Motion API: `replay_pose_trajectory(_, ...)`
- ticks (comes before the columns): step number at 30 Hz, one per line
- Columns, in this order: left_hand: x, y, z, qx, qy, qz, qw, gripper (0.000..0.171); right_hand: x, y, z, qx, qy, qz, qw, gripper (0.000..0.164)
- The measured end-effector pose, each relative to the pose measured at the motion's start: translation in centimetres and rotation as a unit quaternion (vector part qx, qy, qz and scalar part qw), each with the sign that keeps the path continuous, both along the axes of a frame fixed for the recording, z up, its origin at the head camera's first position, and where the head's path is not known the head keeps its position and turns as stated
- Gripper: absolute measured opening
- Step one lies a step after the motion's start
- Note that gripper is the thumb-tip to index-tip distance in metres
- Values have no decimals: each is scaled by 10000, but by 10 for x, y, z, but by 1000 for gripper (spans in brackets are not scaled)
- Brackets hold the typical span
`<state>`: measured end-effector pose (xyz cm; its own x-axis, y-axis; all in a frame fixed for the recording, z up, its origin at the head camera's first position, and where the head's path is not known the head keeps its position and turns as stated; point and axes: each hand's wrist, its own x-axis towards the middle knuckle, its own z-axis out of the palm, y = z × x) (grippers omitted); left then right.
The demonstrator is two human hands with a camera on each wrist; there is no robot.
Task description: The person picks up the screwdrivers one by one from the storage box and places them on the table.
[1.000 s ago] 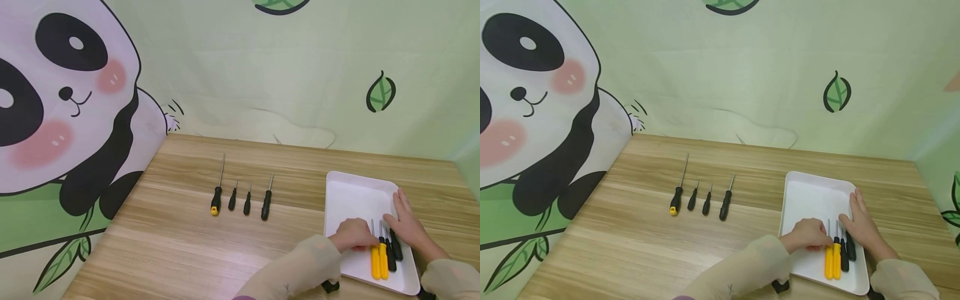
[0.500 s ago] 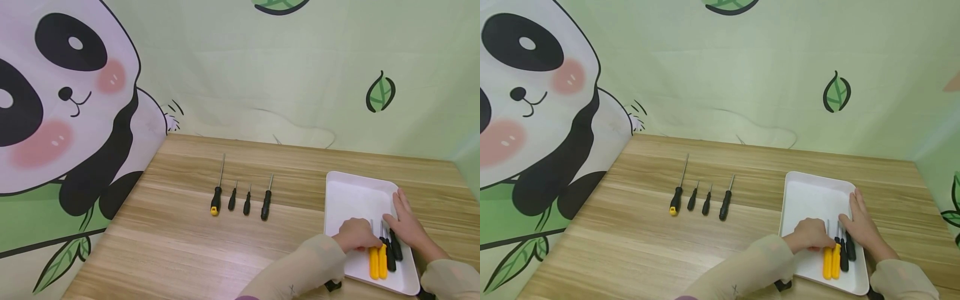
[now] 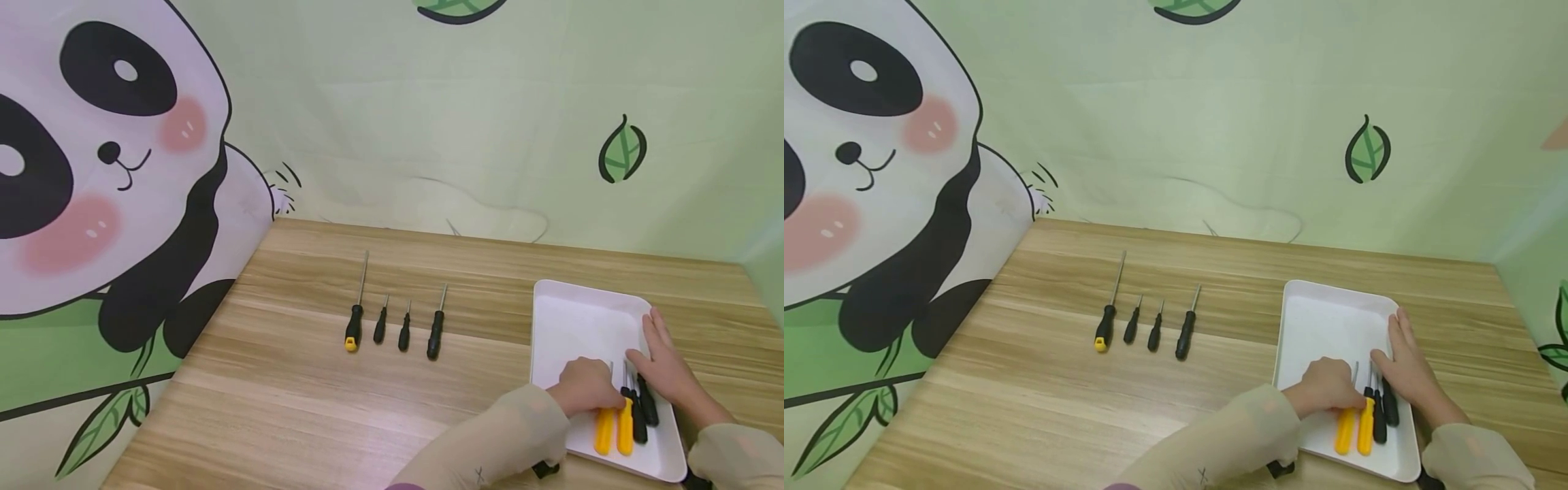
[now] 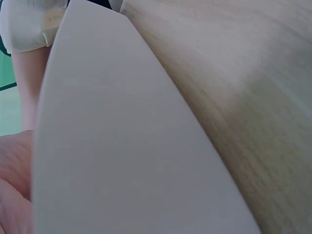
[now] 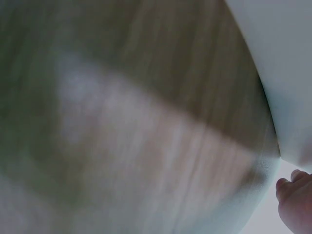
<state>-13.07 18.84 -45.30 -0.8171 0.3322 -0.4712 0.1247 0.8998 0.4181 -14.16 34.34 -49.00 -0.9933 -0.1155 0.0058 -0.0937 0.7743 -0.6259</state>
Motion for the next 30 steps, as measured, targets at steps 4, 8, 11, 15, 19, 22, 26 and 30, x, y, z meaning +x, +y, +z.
replay_pose_trajectory(4, 0, 1, -3, 74, -13, -3, 10000, 23, 0, 0, -1, 20, -84, -15, 10000, 69)
replay_pose_trajectory(8, -1, 2, -6, 100, -86, 118, 9998, 28, 0, 0, 0, 47, -89, -30, 9999, 68)
replay_pose_trajectory(11, -2, 1, -8, 173, -187, 286, 9993, 30, 0, 0, 0, 61, -73, -37, 9999, 68)
replay_pose_trajectory(15, -4, -1, -9, 331, -345, 441, 9979, 30, -1, 0, 0, 73, -96, -46, 9999, 68)
replay_pose_trajectory(19, -7, -3, -10, 368, -458, 514, 9969, 33, -1, 0, 0, 89, -135, -52, 9999, 68)
replay_pose_trajectory(22, -8, -3, -10, 454, -626, 695, 9946, 32, -1, 0, 1, 95, -155, -61, 9998, 68)
replay_pose_trajectory(26, -9, -7, -9, 802, -887, 907, 9887, 29, 0, 0, 1, 97, -177, -87, 9998, 68)
replay_pose_trajectory(30, -10, -12, -8, 1185, -1099, 981, 9820, 28, 0, -1, 3, 68, -181, -103, 9998, 68)
